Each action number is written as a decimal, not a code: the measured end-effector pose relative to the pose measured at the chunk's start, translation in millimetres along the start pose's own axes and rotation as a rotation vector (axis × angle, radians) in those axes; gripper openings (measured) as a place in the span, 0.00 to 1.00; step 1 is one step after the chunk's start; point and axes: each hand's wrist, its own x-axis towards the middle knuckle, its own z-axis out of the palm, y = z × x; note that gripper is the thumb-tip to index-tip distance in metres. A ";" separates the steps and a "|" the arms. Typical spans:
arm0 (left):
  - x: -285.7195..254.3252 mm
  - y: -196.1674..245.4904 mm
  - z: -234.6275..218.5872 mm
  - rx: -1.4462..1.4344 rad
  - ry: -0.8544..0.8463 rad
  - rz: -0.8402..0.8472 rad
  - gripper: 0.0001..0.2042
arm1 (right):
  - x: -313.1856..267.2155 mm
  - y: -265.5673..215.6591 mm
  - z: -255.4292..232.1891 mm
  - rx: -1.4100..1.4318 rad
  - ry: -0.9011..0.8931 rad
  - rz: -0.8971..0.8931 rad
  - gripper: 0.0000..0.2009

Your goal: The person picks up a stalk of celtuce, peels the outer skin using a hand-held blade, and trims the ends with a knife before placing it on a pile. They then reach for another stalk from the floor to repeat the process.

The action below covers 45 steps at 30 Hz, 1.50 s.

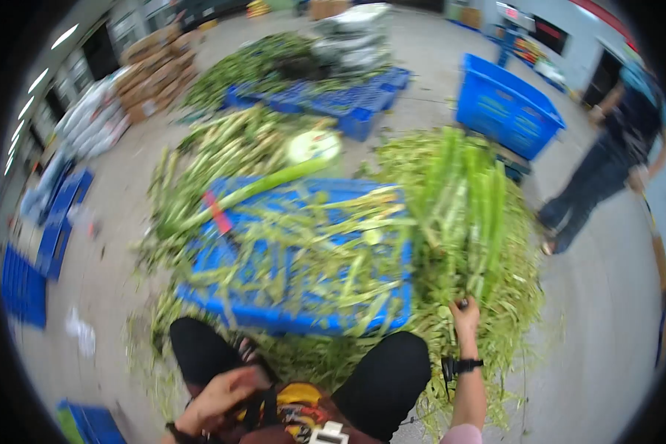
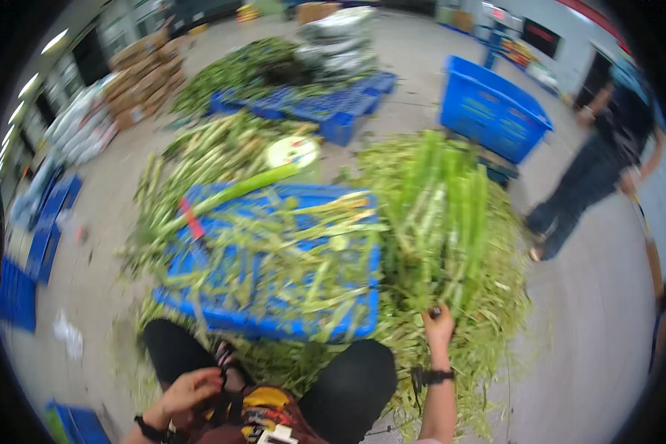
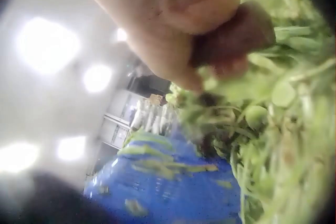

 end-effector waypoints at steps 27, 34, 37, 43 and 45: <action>-320.0 -375.2 -296.2 -0.298 1.026 -0.504 0.25 | -165.4 -238.1 -57.8 -0.822 -0.221 -0.395 0.13; -218.9 -311.0 -431.8 0.272 0.909 -0.179 0.28 | -179.4 -271.5 2.7 -0.928 -0.372 -0.426 0.15; -55.7 -306.0 -405.6 0.121 0.828 -0.086 0.26 | -186.8 -272.9 27.5 -0.927 -0.467 -0.401 0.16; 171.8 -317.8 -251.2 0.097 0.655 -0.100 0.27 | -199.1 -271.1 40.6 -0.863 -0.480 -0.466 0.14; 208.5 -322.5 -248.0 0.169 0.781 -0.142 0.30 | -211.5 -323.9 50.1 -1.029 -0.666 -0.316 0.15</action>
